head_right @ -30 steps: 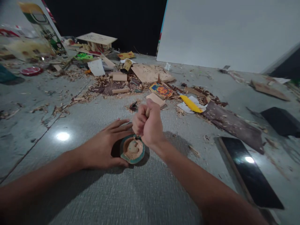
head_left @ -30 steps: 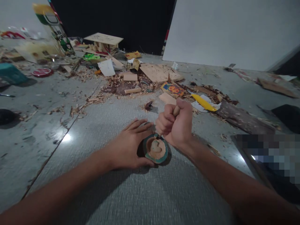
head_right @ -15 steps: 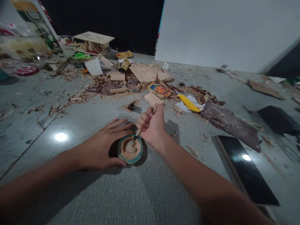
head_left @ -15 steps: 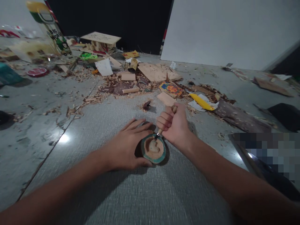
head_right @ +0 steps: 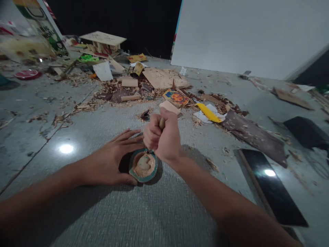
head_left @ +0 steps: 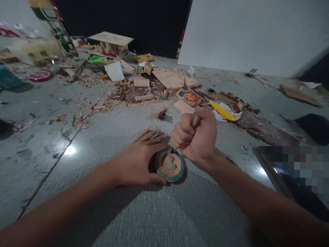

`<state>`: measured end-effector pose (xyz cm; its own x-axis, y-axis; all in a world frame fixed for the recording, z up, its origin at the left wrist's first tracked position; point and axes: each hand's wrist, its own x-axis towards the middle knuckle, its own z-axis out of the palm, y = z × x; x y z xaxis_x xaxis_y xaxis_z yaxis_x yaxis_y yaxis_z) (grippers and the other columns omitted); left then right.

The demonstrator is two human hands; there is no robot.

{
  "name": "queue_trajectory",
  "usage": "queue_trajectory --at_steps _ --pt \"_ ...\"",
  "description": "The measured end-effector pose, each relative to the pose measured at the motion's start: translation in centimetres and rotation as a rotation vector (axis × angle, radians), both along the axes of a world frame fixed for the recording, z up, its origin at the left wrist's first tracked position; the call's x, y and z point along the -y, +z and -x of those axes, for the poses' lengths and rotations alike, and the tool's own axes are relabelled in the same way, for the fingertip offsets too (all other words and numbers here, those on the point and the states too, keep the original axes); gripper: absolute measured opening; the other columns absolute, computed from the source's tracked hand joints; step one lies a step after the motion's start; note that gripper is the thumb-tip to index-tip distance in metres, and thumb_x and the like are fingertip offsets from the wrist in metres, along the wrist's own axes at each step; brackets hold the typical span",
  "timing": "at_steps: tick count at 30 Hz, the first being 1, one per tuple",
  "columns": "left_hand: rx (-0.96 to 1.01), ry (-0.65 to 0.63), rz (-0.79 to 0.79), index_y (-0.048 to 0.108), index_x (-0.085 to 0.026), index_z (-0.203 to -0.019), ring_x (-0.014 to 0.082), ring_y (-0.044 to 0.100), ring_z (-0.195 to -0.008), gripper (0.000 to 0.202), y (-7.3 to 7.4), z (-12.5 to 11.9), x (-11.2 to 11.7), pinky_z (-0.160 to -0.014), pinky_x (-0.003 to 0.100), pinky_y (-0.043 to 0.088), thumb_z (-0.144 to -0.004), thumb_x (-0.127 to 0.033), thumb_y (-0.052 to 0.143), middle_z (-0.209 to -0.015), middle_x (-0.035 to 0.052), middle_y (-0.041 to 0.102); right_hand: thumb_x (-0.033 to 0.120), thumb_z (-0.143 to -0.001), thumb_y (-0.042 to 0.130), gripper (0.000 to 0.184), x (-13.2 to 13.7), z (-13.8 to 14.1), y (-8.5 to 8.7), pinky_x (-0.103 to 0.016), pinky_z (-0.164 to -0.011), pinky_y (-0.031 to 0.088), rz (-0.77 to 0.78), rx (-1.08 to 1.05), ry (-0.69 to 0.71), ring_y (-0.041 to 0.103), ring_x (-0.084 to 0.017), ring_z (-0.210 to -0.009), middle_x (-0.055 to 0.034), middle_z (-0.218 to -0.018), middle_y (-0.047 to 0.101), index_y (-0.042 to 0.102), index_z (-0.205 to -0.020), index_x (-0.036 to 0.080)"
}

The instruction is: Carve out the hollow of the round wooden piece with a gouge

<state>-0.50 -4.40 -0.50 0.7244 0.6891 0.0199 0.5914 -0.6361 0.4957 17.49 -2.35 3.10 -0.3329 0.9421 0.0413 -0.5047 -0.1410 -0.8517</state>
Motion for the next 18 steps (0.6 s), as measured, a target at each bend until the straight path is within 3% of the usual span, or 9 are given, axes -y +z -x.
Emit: queue_trajectory --at_steps 3,8,14,18 --pt "0.031 -0.022 0.017 0.054 -0.024 -0.142 0.0370 0.026 -0.151 0.091 0.2 0.1 -0.2 -0.125 0.058 0.011 -0.066 -0.069 0.077 -0.159 0.0105 0.040 0.056 -0.077 0.063 0.061 0.9 0.4 -0.1 -0.022 -0.036 0.022 -0.109 0.066 0.041 0.019 -0.006 -0.033 0.0072 -0.037 0.020 0.026 -0.042 0.023" --pt "0.065 -0.062 0.032 0.054 -0.025 -0.141 0.0365 0.025 -0.152 0.086 0.1 0.3 -0.3 -0.125 0.060 0.010 -0.070 -0.068 0.074 -0.157 0.0093 0.044 0.060 -0.077 0.062 0.064 1.0 0.9 0.0 -0.022 -0.036 0.018 -0.145 0.094 0.039 0.017 -0.006 -0.033 0.0070 -0.036 0.019 0.025 -0.041 0.022" --pt "0.080 -0.048 0.008 0.050 -0.028 -0.144 0.0360 0.024 -0.152 0.091 -0.5 0.2 -0.2 -0.125 0.060 0.007 -0.068 -0.071 0.075 -0.153 0.0078 0.049 0.055 -0.094 0.035 0.061 -0.9 0.8 -0.3 -0.022 -0.030 0.011 0.212 -0.012 -0.084 0.006 -0.007 -0.033 0.0083 -0.038 0.011 0.021 -0.044 0.024" --pt "0.061 -0.068 0.012 0.048 -0.029 -0.146 0.0372 0.021 -0.153 0.092 -0.3 0.1 -0.3 -0.124 0.062 0.006 -0.070 -0.072 0.073 -0.156 0.0066 0.046 0.052 -0.094 0.037 0.057 -1.8 0.4 -0.7 -0.022 -0.030 0.009 0.377 -0.072 -0.147 0.007 -0.007 -0.033 0.0091 -0.039 0.011 0.020 -0.047 0.024"
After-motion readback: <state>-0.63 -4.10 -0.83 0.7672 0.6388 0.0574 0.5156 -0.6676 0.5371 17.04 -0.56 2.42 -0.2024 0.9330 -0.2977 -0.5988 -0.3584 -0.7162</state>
